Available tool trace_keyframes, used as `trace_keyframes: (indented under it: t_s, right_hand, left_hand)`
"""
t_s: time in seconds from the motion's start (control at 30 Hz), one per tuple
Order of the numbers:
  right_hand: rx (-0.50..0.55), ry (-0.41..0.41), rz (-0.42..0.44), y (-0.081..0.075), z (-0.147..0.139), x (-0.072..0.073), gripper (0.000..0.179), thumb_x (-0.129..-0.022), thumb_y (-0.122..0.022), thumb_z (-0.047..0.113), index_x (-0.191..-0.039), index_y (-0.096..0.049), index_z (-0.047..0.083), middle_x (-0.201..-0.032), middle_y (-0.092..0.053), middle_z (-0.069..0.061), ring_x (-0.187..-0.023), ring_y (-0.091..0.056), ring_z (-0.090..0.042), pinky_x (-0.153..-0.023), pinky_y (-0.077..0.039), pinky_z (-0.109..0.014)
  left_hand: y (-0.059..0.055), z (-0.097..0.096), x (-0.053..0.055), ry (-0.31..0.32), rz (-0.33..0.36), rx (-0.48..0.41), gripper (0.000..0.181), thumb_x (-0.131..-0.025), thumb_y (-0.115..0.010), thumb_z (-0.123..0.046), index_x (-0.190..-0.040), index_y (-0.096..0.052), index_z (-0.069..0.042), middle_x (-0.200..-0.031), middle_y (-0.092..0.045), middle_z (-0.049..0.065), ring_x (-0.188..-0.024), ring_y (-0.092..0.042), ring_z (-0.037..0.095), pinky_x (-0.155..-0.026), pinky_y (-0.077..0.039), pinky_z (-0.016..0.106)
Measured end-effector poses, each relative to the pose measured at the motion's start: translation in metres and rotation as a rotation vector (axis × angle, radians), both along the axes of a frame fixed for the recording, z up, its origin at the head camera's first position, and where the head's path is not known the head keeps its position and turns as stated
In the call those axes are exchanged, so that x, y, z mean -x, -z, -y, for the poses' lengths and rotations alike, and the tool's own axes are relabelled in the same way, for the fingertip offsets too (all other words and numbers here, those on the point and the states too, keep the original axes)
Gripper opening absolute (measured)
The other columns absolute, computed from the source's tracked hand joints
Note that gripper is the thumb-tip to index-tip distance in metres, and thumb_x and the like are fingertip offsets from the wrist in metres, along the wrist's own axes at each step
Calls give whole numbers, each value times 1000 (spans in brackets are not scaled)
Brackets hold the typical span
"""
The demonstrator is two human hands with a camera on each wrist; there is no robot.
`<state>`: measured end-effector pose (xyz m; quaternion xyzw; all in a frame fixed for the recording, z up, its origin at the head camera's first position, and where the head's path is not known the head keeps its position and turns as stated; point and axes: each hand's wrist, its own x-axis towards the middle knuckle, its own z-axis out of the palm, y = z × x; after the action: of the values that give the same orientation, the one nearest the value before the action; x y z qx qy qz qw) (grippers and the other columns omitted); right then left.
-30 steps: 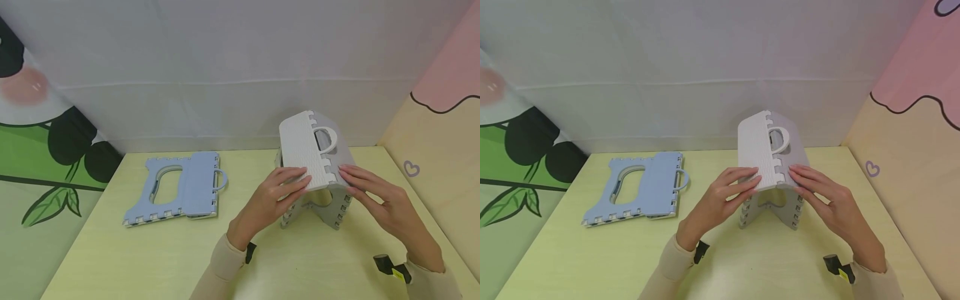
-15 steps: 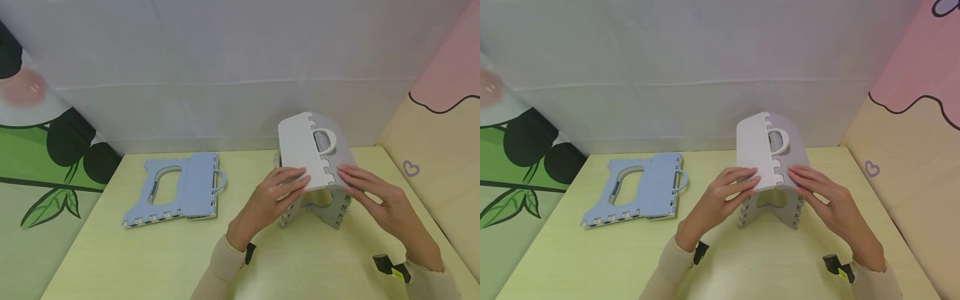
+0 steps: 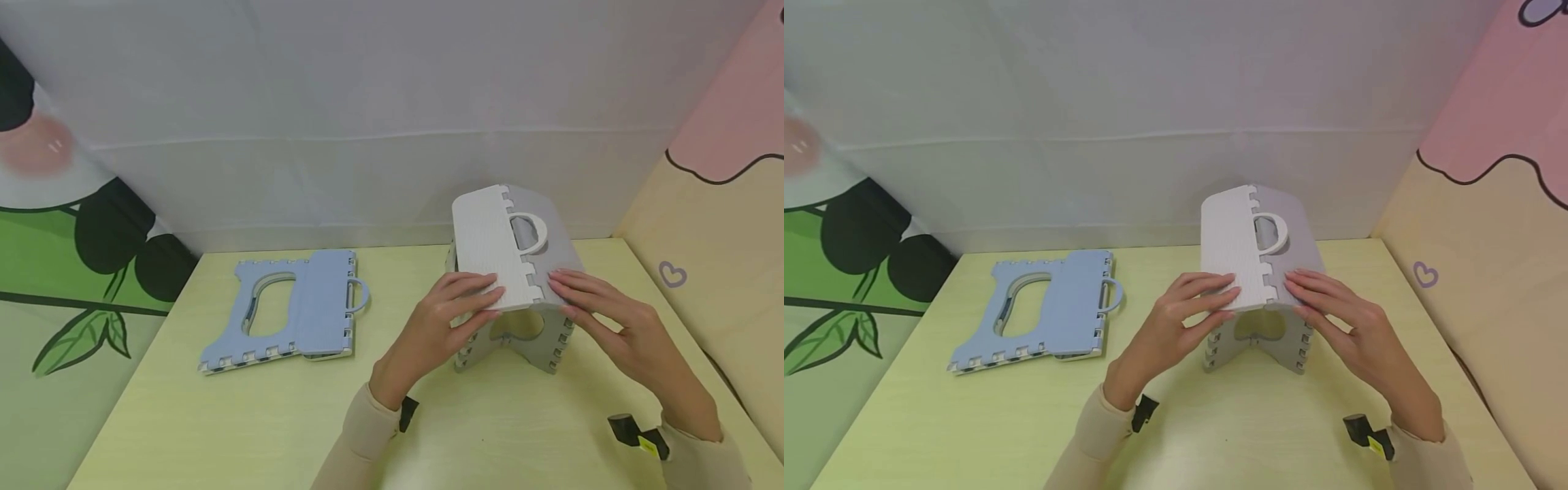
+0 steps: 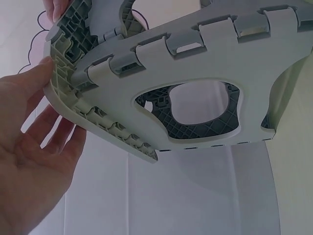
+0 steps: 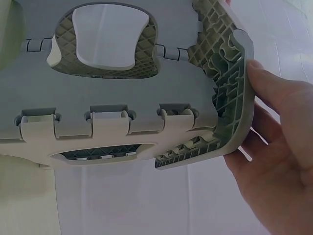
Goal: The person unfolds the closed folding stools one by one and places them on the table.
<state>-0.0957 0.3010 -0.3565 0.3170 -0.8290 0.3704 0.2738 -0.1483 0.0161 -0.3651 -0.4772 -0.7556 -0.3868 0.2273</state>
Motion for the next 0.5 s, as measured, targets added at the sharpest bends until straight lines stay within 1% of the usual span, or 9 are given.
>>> trace_keyframes:
  t_s: [0.1,0.33,0.4,0.5]
  right_hand:
    - [-10,8,-2,1,1,0,41,-102,-65,31,-124,-72,-3,-132,-67,-18,-134,-55,-13,-106,-43,-15]
    - [-20,5,-17,4,2,1,49,-102,-62,41,-122,-73,-2,-130,-69,-17,-134,-55,-16,-111,-40,-20]
    - [-17,7,-10,4,3,2,44,-101,-65,35,-122,-73,-2,-129,-69,-17,-133,-55,-16,-111,-40,-21]
    - [-1,5,9,4,4,1,32,-97,-73,16,-122,-73,-3,-129,-69,-18,-132,-56,-16,-111,-40,-21]
  left_hand:
    - [1,0,0,-2,-8,-2,35,-92,-79,-13,-125,-74,-5,-134,-67,10,-124,-58,21,-108,-44,22]
    - [4,0,2,-11,-31,4,34,-93,-78,-13,-125,-74,-4,-133,-68,11,-127,-57,23,-112,-41,24]
    - [4,0,2,-7,-17,-4,34,-93,-78,-12,-125,-73,-4,-134,-67,11,-127,-57,23,-112,-41,24]
    - [5,-1,1,6,28,-31,32,-93,-78,-11,-124,-74,-4,-133,-68,11,-127,-56,24,-112,-41,25]
